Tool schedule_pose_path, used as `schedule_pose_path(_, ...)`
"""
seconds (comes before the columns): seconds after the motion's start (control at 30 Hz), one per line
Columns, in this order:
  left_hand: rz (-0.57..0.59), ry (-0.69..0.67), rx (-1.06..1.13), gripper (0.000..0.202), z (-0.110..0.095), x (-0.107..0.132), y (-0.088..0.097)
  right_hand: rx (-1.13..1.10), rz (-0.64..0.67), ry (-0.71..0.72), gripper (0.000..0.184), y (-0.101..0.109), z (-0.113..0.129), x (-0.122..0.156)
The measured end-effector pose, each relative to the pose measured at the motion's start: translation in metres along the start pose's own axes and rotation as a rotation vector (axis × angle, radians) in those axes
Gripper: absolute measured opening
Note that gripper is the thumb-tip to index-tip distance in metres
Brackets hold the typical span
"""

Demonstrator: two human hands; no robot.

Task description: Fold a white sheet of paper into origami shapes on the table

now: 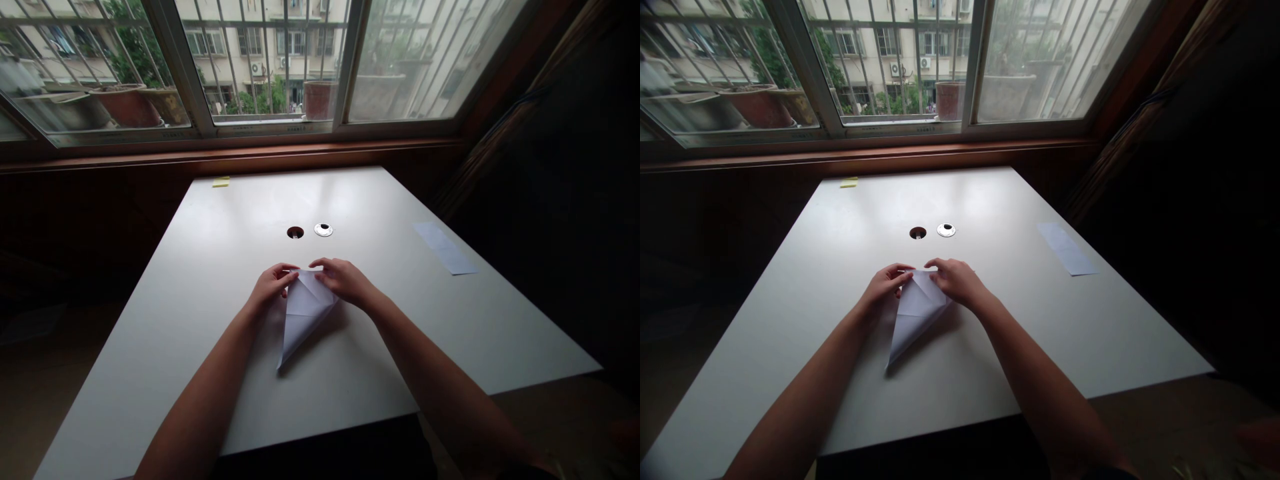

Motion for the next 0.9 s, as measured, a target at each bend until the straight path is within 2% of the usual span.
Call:
schedule_pose_path(0.4,-0.075,-0.007,0.014,0.040,0.004,0.001,-0.002,0.017,-0.029,0.042,0.026,0.001,0.002,0.001)
schedule_pose_path(0.47,-0.110,-0.014,0.032,0.038,0.006,0.000,-0.002,0.034,-0.101,0.073,0.026,0.002,0.003,0.003)
schedule_pose_path(0.57,-0.202,-0.038,0.074,0.037,0.008,-0.001,-0.001,0.025,-0.296,0.077,0.033,0.003,0.004,0.009)
schedule_pose_path(0.67,-0.311,-0.056,0.134,0.036,0.008,-0.002,0.001,-0.064,-0.494,0.019,0.041,0.004,0.002,0.016)
schedule_pose_path(0.73,-0.370,-0.058,0.169,0.036,0.008,-0.002,0.003,-0.186,-0.570,-0.054,0.047,0.001,-0.001,0.019)
schedule_pose_path(0.8,-0.415,-0.062,0.204,0.036,0.007,-0.003,0.005,-0.362,-0.567,-0.146,0.056,-0.005,-0.006,0.021)
schedule_pose_path(0.83,-0.435,-0.067,0.224,0.035,0.007,-0.003,0.005,-0.469,-0.522,-0.198,0.061,-0.010,-0.008,0.020)
schedule_pose_path(0.9,-0.471,-0.078,0.267,0.034,0.006,-0.002,0.006,-0.705,-0.337,-0.301,0.071,-0.020,-0.010,0.019)
Point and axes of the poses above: each hand's wrist, its own x-axis away from the middle knuckle, its own y-axis out of the back of the hand, z = x × y, the point moved 1 cm from there along -x, towards the middle knuckle, and after that the axes turned 14 degrees about -y, right-handed, at the moved point
